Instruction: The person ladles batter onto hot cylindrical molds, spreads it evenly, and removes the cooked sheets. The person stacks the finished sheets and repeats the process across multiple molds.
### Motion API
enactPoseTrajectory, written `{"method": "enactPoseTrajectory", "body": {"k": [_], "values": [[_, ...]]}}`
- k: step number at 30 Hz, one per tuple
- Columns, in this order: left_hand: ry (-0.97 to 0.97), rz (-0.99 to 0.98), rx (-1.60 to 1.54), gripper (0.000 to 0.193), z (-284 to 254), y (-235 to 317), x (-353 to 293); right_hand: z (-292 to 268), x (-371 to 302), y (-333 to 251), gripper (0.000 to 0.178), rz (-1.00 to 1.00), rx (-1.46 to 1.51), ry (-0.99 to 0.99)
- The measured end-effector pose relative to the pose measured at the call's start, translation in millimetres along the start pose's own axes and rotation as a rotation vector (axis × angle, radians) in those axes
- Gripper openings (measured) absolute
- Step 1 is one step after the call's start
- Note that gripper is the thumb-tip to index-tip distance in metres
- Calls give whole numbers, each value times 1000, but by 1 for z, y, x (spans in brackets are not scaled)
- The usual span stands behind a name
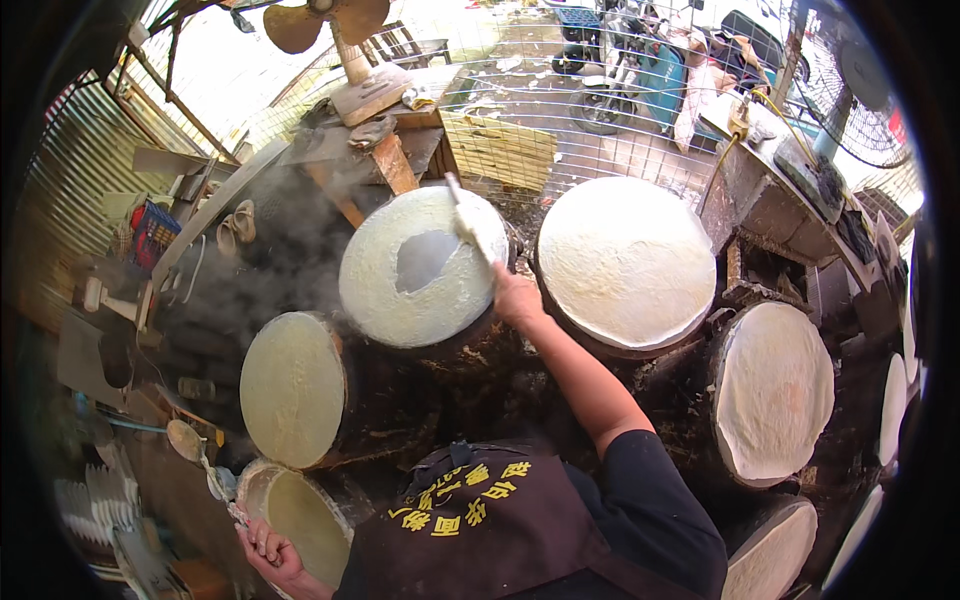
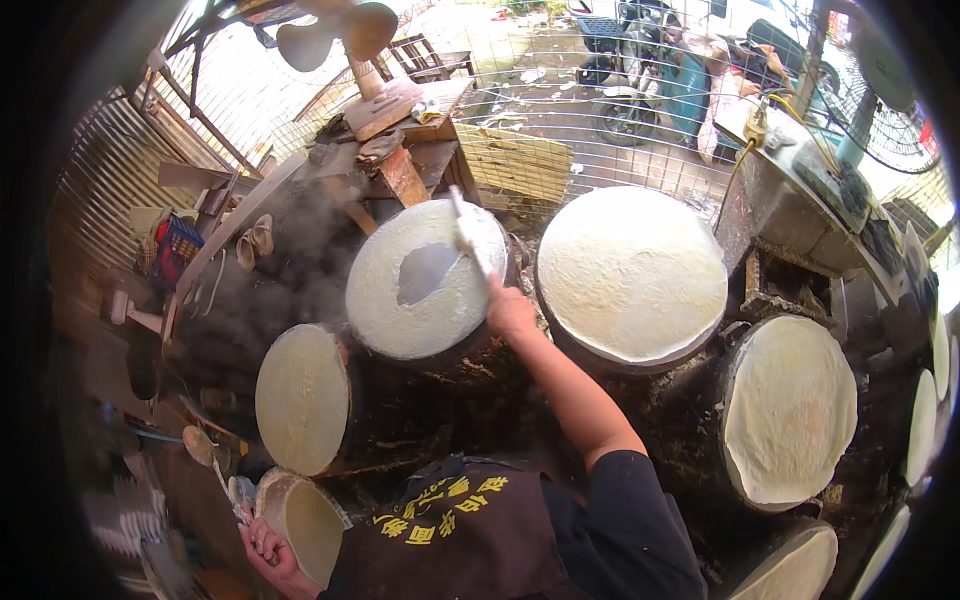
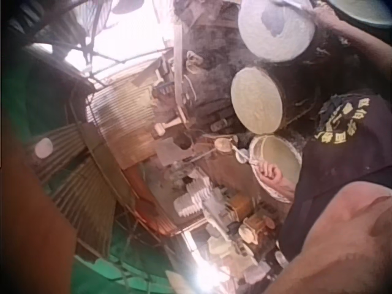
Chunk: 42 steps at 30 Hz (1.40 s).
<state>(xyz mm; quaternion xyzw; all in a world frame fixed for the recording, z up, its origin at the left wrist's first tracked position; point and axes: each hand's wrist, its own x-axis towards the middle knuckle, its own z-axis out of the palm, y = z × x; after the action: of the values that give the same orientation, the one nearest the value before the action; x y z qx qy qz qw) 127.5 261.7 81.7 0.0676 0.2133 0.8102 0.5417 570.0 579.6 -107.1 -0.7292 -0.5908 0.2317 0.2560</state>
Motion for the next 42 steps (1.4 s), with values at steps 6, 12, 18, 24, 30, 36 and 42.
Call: {"method": "enactPoseTrajectory", "body": {"k": [6,12,18,24,30,36,42], "values": [[-9,12,-63,48,-3,3,1,-10,-7,12,48,-197,105,-68],[13,2,-137,50,-12,6,-1,8,-24,29,49,-114,-5,94],[-33,8,-145,52,-9,7,-15,8,-29,21,50,-206,289,91],[-31,3,-180,52,-11,6,-25,-28,-25,39,51,221,833,-21],[15,44,-163,49,-13,12,-34,-48,-50,26,53,40,461,-41],[-34,30,-163,49,-17,19,-40,-29,-46,35,53,115,712,4],[-23,71,-166,48,-22,19,-47,-1,-77,42,52,-99,483,319]]}}
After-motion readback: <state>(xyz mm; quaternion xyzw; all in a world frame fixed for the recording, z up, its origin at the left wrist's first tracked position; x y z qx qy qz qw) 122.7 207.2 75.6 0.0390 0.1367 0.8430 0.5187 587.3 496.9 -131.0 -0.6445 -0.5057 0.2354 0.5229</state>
